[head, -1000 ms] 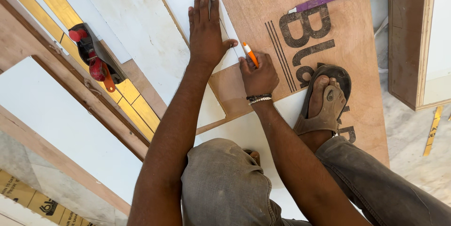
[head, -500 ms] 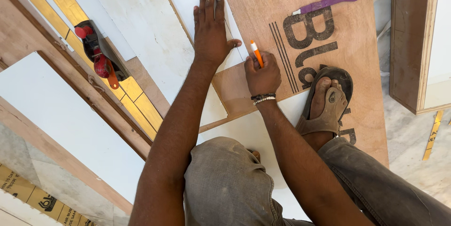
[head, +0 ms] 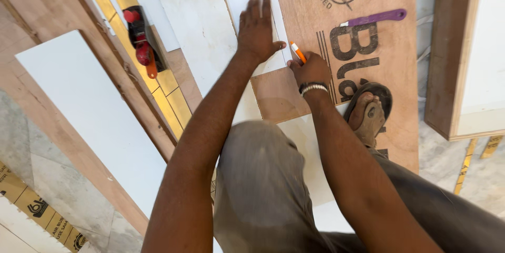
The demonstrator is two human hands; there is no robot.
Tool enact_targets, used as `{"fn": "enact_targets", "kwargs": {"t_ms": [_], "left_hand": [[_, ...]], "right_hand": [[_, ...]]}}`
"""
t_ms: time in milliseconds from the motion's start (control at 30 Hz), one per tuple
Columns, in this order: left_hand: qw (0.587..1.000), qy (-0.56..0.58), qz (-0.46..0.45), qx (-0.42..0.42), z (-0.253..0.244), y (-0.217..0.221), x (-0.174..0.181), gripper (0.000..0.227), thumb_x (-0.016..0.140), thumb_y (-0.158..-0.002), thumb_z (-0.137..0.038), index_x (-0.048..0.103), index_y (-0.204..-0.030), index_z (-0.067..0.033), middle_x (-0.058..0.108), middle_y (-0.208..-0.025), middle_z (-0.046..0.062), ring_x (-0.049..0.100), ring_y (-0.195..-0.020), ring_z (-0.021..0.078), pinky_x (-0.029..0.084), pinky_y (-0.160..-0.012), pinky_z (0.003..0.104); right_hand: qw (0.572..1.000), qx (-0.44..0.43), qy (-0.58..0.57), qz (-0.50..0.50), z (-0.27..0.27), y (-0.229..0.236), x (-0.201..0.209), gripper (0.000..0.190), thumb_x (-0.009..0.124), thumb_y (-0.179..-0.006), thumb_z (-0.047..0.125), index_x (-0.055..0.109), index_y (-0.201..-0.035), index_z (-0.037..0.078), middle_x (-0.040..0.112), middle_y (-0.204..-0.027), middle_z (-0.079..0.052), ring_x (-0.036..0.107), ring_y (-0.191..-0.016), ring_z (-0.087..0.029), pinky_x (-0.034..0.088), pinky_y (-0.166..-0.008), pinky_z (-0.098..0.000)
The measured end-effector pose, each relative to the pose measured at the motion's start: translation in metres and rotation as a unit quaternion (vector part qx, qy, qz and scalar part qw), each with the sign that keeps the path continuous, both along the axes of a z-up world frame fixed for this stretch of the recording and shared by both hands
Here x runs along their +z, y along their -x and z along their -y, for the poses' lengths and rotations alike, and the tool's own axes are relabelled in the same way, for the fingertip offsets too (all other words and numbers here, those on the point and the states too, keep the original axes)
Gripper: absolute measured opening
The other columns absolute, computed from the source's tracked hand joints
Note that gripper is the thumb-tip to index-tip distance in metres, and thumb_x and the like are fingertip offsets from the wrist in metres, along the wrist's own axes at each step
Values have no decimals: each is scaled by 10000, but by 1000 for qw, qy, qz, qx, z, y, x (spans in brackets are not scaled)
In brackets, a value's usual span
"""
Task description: The person marks a white rectangular board with a pencil and then uses a utility knife to cut along the marked line. The person also uses a hand plane to smooth the cut edge of the board.
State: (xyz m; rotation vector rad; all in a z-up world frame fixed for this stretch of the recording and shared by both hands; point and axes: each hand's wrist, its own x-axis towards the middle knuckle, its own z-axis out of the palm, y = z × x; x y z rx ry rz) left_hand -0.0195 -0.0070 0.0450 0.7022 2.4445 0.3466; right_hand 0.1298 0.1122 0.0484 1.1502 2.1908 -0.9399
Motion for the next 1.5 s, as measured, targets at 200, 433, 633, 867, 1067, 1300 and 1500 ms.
{"fn": "enact_targets", "kwargs": {"t_ms": [200, 433, 633, 867, 1067, 1300, 1500], "left_hand": [[986, -134, 32, 94, 79, 15, 77, 1055, 831, -843, -533, 293, -1552, 33, 478, -1518, 246, 458, -1395, 393, 374, -1155, 463], [931, -102, 78, 342, 187, -32, 177, 721, 746, -884, -510, 563, -1406, -48, 635, -1394, 161, 604, -1306, 292, 459, -1102, 433], [962, -186, -50, 194, 122, 88, 111, 666, 764, -883, -458, 599, -1370, -35, 615, -1395, 196, 552, -1322, 363, 440, -1108, 453], [935, -224, -223, 162, -52, 340, -47, 834, 716, -924, -382, 351, -1569, 0, 335, -1650, 228, 268, -1547, 405, 233, -1269, 485], [927, -140, -270, 219, -109, 404, -78, 727, 571, -956, -350, 358, -1584, -52, 290, -1671, 174, 224, -1571, 337, 120, -1298, 526], [945, -110, -254, 173, -103, 406, -68, 570, 429, -1052, -306, 430, -1564, -54, 332, -1677, 122, 243, -1599, 291, 91, -1322, 534], [952, -104, -239, 162, -105, 410, -67, 591, 409, -1024, -258, 445, -1569, -33, 336, -1682, 128, 228, -1594, 290, 88, -1311, 532]], "right_hand": [[997, 35, -12, 73, -2, 7, -26, 473, 878, -749, 466, 790, -1006, 78, 759, -974, -188, 736, -923, -373, 576, -806, -475], [987, 19, -18, 158, 0, 14, -30, 508, 862, -769, 450, 761, -1094, 72, 754, -1109, -184, 736, -1012, -356, 593, -838, -457], [984, -27, 12, 176, -7, 23, -39, 467, 879, -748, 378, 762, -1124, 126, 761, -1109, -152, 741, -1024, -341, 585, -874, -469], [983, -38, -1, 182, 4, 6, -48, 448, 828, -794, 378, 746, -1175, 159, 775, -1030, -162, 747, -953, -349, 589, -836, -456], [955, -48, 80, 281, -3, 17, -37, 380, 794, -827, 389, 761, -1160, 209, 794, -1012, -117, 768, -964, -296, 603, -872, -423], [958, -62, 109, 257, -27, 103, -54, 294, 762, -855, 391, 762, -1089, 214, 783, -949, -94, 764, -891, -274, 604, -822, -405], [960, -80, 119, 240, -51, 153, -51, 231, 735, -878, 393, 763, -1027, 218, 774, -894, -74, 761, -829, -254, 604, -779, -389]]}}
